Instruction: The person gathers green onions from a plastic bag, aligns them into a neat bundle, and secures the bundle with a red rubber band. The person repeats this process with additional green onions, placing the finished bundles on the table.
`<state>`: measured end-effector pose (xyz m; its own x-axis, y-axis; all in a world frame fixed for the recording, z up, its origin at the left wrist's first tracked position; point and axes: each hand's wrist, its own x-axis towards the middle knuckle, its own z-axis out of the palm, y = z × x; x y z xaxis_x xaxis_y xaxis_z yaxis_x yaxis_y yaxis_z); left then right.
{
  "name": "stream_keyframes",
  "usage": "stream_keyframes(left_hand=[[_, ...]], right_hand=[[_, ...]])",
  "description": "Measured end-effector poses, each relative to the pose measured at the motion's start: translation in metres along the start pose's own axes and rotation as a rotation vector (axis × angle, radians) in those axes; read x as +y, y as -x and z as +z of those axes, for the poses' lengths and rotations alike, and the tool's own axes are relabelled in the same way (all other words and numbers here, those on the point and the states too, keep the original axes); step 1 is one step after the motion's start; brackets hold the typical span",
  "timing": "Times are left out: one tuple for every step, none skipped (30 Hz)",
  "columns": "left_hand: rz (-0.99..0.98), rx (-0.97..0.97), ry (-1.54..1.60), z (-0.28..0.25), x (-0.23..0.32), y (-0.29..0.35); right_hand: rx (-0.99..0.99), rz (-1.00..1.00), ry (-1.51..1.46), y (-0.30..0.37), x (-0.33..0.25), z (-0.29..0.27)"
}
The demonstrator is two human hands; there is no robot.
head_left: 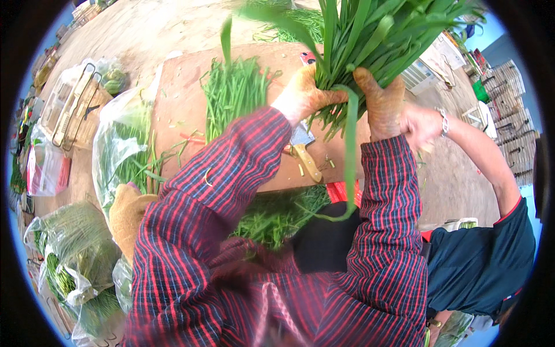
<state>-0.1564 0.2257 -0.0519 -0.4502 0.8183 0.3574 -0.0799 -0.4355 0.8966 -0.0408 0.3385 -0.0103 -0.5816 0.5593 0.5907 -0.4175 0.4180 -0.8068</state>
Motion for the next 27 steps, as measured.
stream_keyframes(left_hand=[[0.019,-0.005,0.043,0.003,-0.015,-0.001],[-0.052,-0.033,0.002,0.001,-0.03,-0.003],[-0.053,-0.095,0.009,-0.001,-0.044,-0.006],[-0.133,-0.086,-0.077,0.0,-0.059,-0.01],[-0.16,-0.092,-0.134,0.001,-0.073,-0.014],[-0.092,-0.127,-0.085,0.002,-0.084,-0.018],[-0.102,-0.146,-0.071,0.003,-0.092,-0.02],[-0.083,-0.146,-0.054,0.003,-0.096,-0.023],[-0.142,-0.126,-0.074,0.003,-0.098,-0.024],[-0.174,-0.1,-0.103,0.004,-0.096,-0.027],[-0.054,-0.089,-0.231,0.004,-0.09,-0.027],[-0.074,-0.11,-0.205,0.003,-0.082,-0.029],[-0.072,-0.116,-0.225,0.002,-0.072,-0.03],[-0.07,-0.108,-0.324,0.0,-0.06,-0.032],[-0.084,-0.096,-0.332,0.0,-0.048,-0.038],[-0.031,-0.09,-0.357,-0.002,-0.036,-0.039],[-0.006,-0.077,-0.396,-0.007,-0.022,-0.042],[-0.1,-0.041,-0.425,-0.014,-0.007,-0.04],[-0.176,-0.012,-0.441,-0.02,0.005,-0.039],[-0.208,0.007,-0.393,-0.029,0.018,-0.033],[-0.205,-0.042,-0.309,-0.039,0.028,-0.028],[-0.247,-0.001,-0.342,-0.051,0.037,-0.02],[-0.288,0.038,-0.372,-0.064,0.043,-0.012],[-0.334,0.091,-0.432,-0.078,0.045,-0.002],[-0.379,0.143,-0.492,-0.093,0.045,0.009],[-0.384,0.181,-0.511,-0.106,0.038,0.02],[-0.592,0.256,-0.663,-0.122,0.033,0.025]], right_hand=[[0.006,0.03,0.022,0.004,0.01,-0.011],[0.011,0.104,-0.11,0.012,0.021,-0.019],[0.016,0.077,-0.106,0.015,0.035,-0.024],[-0.013,0.221,-0.237,0.024,0.047,-0.031],[-0.015,0.364,-0.342,0.034,0.059,-0.034],[0.027,0.429,-0.408,0.041,0.069,-0.034],[0.056,0.437,-0.239,0.043,0.078,-0.037],[0.062,0.312,-0.192,0.045,0.084,-0.039],[0.113,0.245,-0.118,0.044,0.088,-0.038],[0.119,0.301,-0.119,0.042,0.088,-0.037],[0.137,0.336,-0.133,0.037,0.086,-0.036],[0.151,0.361,-0.148,0.031,0.082,-0.034],[0.16,0.316,-0.127,0.022,0.076,-0.029],[0.168,0.278,-0.107,0.012,0.068,-0.025],[0.223,0.314,-0.05,0.006,0.059,-0.019],[0.173,0.234,-0.115,0.002,0.048,-0.013],[0.13,0.149,-0.156,-0.005,0.038,-0.007],[0.113,0.215,-0.221,-0.012,0.03,0.001],[0.086,0.29,-0.23,-0.015,0.023,0.01],[0.054,0.4,-0.327,-0.017,0.019,0.019],[-0.016,0.436,-0.444,-0.016,0.018,0.028],[0.05,0.432,-0.337,-0.021,0.025,0.047],[0.115,0.435,-0.229,-0.026,0.033,0.065],[0.092,0.549,-0.32,-0.024,0.044,0.083],[0.126,0.717,-0.371,-0.019,0.056,0.099],[0.03,0.671,-0.377,-0.01,0.068,0.111],[0.033,0.721,-0.317,-0.004,0.081,0.121]])
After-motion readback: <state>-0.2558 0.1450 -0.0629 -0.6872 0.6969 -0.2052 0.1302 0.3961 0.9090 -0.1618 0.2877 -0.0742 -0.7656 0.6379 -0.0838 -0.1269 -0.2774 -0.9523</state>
